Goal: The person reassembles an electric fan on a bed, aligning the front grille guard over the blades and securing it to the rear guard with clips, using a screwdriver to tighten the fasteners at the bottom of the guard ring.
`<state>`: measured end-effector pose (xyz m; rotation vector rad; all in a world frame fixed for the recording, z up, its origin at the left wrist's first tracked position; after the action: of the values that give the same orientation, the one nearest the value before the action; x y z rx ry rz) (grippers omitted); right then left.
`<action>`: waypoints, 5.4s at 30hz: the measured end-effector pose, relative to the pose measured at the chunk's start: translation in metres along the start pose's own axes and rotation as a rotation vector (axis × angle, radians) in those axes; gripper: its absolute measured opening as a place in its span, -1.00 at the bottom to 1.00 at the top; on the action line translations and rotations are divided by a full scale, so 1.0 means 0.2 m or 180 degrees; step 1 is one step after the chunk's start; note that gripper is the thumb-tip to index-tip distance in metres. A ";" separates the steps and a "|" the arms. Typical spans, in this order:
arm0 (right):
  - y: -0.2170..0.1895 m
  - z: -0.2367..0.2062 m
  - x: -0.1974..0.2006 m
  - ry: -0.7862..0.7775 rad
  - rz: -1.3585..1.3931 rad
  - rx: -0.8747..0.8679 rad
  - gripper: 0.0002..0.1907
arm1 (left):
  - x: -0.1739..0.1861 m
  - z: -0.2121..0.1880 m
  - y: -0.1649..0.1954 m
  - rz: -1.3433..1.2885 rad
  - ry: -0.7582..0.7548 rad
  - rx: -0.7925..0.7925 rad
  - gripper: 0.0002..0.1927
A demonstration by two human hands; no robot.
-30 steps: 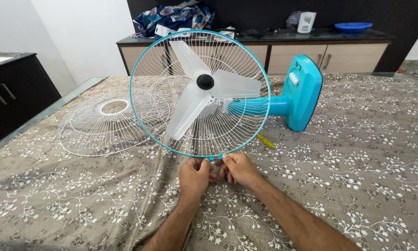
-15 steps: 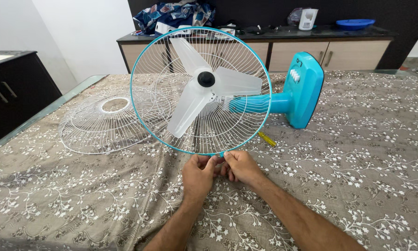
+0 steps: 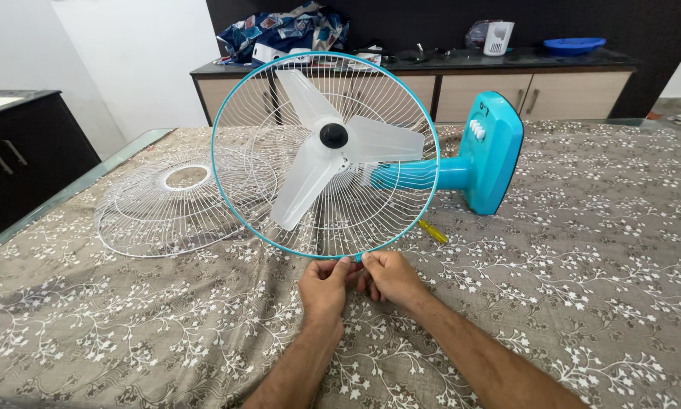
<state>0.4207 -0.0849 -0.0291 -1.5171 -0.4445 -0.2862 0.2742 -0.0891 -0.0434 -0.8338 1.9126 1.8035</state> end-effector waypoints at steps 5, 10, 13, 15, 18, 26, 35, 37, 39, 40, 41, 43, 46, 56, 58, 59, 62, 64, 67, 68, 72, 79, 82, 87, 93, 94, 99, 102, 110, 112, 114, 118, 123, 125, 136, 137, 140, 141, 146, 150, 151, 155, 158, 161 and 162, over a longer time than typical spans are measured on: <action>0.02 0.01 -0.01 0.0042 0.0040 -0.0054 -0.62 | 0.02 0.02 0.00 -0.0182 -0.0046 -0.0064 -0.87; 0.03 0.03 -0.01 0.0060 0.0114 0.0039 -0.61 | 0.03 0.03 -0.02 -0.0451 -0.0042 0.0043 -0.87; 0.04 0.03 -0.01 0.0074 0.0108 0.0044 -0.61 | 0.02 0.03 -0.01 -0.0479 -0.0042 0.0132 -0.87; 0.04 0.03 -0.01 0.0076 0.0114 0.0034 -0.61 | 0.01 0.01 0.00 -0.0346 -0.0092 0.0077 -0.89; 0.03 0.02 -0.01 0.0088 0.0106 0.0043 -0.61 | -0.01 -0.01 0.02 0.0076 -0.0183 -0.0195 -0.89; -0.02 -0.03 0.01 0.0130 -0.0039 -0.0031 -0.61 | -0.01 -0.02 0.03 0.0508 -0.0153 -0.0439 -0.88; 0.00 0.00 0.01 0.0197 0.0090 -0.0004 -0.60 | 0.02 0.05 -0.04 -0.0330 -0.0318 0.0138 -0.88; 0.01 -0.01 0.00 0.0193 0.0148 -0.0012 -0.60 | 0.03 0.06 -0.04 -0.0485 -0.0366 0.0258 -0.88; 0.01 0.00 0.00 0.0184 0.0189 -0.0005 -0.61 | 0.03 0.07 -0.04 -0.0662 -0.0420 0.0373 -0.88; 0.01 0.00 0.01 0.0190 0.0221 0.0007 -0.61 | 0.03 0.07 -0.04 -0.0762 -0.0451 0.0439 -0.87; 0.01 0.00 0.01 0.0193 0.0254 0.0021 -0.60 | 0.02 0.07 -0.05 -0.0860 -0.0480 0.0502 -0.86; 0.01 0.00 0.01 0.0193 0.0302 0.0031 -0.60 | 0.02 0.07 -0.05 -0.0844 -0.0457 0.0521 -0.84; 0.02 0.00 0.01 0.0194 0.0346 0.0035 -0.61 | 0.02 0.07 -0.05 -0.0828 -0.0475 0.0519 -0.83; -0.01 -0.02 0.02 0.0246 0.0129 -0.0033 -0.60 | -0.01 -0.01 0.02 -0.0358 -0.0447 0.0207 -0.77; -0.01 -0.02 0.03 0.0245 0.0122 -0.0026 -0.60 | -0.03 -0.03 0.03 -0.0275 -0.0412 0.0142 -0.77; -0.01 -0.02 0.03 0.0242 0.0138 -0.0028 -0.60 | -0.03 -0.04 0.03 -0.0231 -0.0390 0.0105 -0.77; -0.01 -0.01 0.03 0.0219 0.0248 0.0004 -0.61 | -0.03 -0.04 0.04 -0.0152 -0.0334 0.0142 -0.78; 0.00 -0.01 0.03 0.0184 0.0350 -0.0005 -0.62 | -0.04 -0.04 0.05 -0.0163 -0.0370 0.0148 -0.78; -0.01 -0.02 0.04 0.0130 0.0506 -0.0031 -0.64 | -0.05 -0.04 0.05 -0.0049 -0.0464 -0.0032 -0.78; -0.01 -0.02 0.04 0.0117 0.0555 -0.0034 -0.64 | -0.05 -0.04 0.05 0.0011 -0.0495 -0.0119 -0.78; -0.02 -0.02 0.04 0.0096 0.0603 -0.0117 -0.63 | -0.04 -0.04 0.06 0.0709 -0.0489 -0.0533 -0.80; -0.03 -0.02 0.04 -0.0039 0.0577 -0.0074 -0.65 | 0.00 0.02 0.00 -0.0262 -0.0428 0.0170 -0.78; -0.02 -0.01 0.04 -0.0078 0.0506 -0.0125 -0.65 | 0.01 0.04 -0.01 -0.0573 -0.0450 0.0426 -0.76; -0.01 0.00 0.04 -0.0031 0.0400 -0.0260 -0.66 | 0.02 0.07 0.00 -0.0578 -0.0460 0.0823 -0.68; -0.04 -0.01 0.04 -0.0065 0.0222 -0.0050 -0.66 | 0.03 0.08 -0.01 -0.0407 -0.0552 0.0908 -0.66; -0.04 -0.02 0.04 0.0122 0.0129 -0.0083 -0.65 | 0.03 0.09 -0.01 -0.0402 -0.0570 0.0893 -0.66; -0.16 -0.13 0.06 0.1520 -0.1432 0.0307 -0.66 | 0.02 0.09 -0.03 -0.0208 -0.0506 0.0823 -0.70; -0.26 -0.19 0.07 0.1829 -0.1960 0.0805 -0.68 | 0.01 0.08 -0.02 -0.0090 -0.0516 0.0724 -0.72; -0.31 -0.22 0.05 0.1373 -0.2390 0.0386 -0.65 | 0.02 0.04 0.01 0.0905 -0.0303 0.0444 -0.80; -0.30 -0.21 0.04 0.1182 -0.2493 0.0266 -0.62 | 0.02 0.02 0.04 0.1138 -0.0319 0.0340 -0.80; -0.26 -0.19 0.02 0.0788 -0.2479 -0.0047 -0.58 | 0.01 0.00 0.06 0.1353 -0.0328 0.0224 -0.79; -0.26 -0.18 0.02 0.0841 -0.2469 0.0024 -0.55 | 0.00 -0.01 0.08 0.1421 -0.0431 0.0201 -0.77; -0.27 -0.18 0.03 0.1008 -0.2451 0.0070 -0.57 | 0.00 0.03 0.08 0.0985 -0.0652 0.0397 -0.79; -0.28 -0.17 0.02 0.0979 -0.2383 0.0033 -0.59 | 0.01 0.05 0.06 0.0601 -0.0709 0.0592 -0.79; -0.35 -0.21 0.04 0.1404 -0.2608 0.0586 -0.65 | 0.00 0.16 -0.06 -0.0211 -0.0845 0.1563 -0.73; -0.35 -0.22 0.04 0.1338 -0.2695 0.0556 -0.66 | 0.00 0.16 -0.07 -0.0250 -0.0841 0.1604 -0.71; -0.35 -0.22 0.04 0.1233 -0.2834 0.0565 -0.71 | -0.01 0.14 -0.08 -0.0516 -0.0891 0.1668 -0.74; -0.36 -0.22 0.05 0.1216 -0.2859 0.0583 -0.72 | -0.01 0.13 -0.07 -0.0524 -0.0928 0.1685 -0.74; -0.34 -0.20 0.08 0.0973 -0.2814 0.0547 -0.70 | -0.03 0.09 -0.04 -0.0435 -0.1051 0.1750 -0.70; -0.35 -0.21 0.09 0.1062 -0.3122 0.0804 -0.68 | -0.05 0.06 -0.02 -0.0443 -0.1121 0.1747 -0.70; -0.36 -0.20 0.09 0.1052 -0.3164 0.0787 -0.68 | -0.05 0.06 -0.02 -0.0470 -0.1121 0.1727 -0.70; -0.38 -0.22 0.11 0.1032 -0.3135 0.0717 -0.69 | -0.05 0.07 -0.03 -0.0517 -0.1079 0.1576 -0.71; -0.39 -0.23 0.14 0.0834 -0.3019 0.0577 -0.70 | -0.05 0.07 -0.03 -0.0548 -0.1082 0.1588 -0.72; -0.37 -0.19 0.19 0.0459 -0.2862 0.0332 -0.71 | -0.05 0.06 -0.02 -0.0546 -0.1076 0.1582 -0.72; -0.35 -0.18 0.22 0.0323 -0.2796 0.0244 -0.72 | -0.05 0.06 -0.01 -0.0539 -0.1060 0.1591 -0.72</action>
<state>0.4324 -0.1188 0.0539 -1.1487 -1.0153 -1.0094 0.2819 -0.0761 -0.0402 -0.4692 1.8796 1.1942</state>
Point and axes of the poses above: each hand's wrist, its own z-axis towards the middle knuckle, its own x-axis out of the back of the hand, y = z × x, the point moved 6 cm from there along z, towards the middle knuckle, and after that the axes turned 13 degrees about -z, right-handed, at the moved point
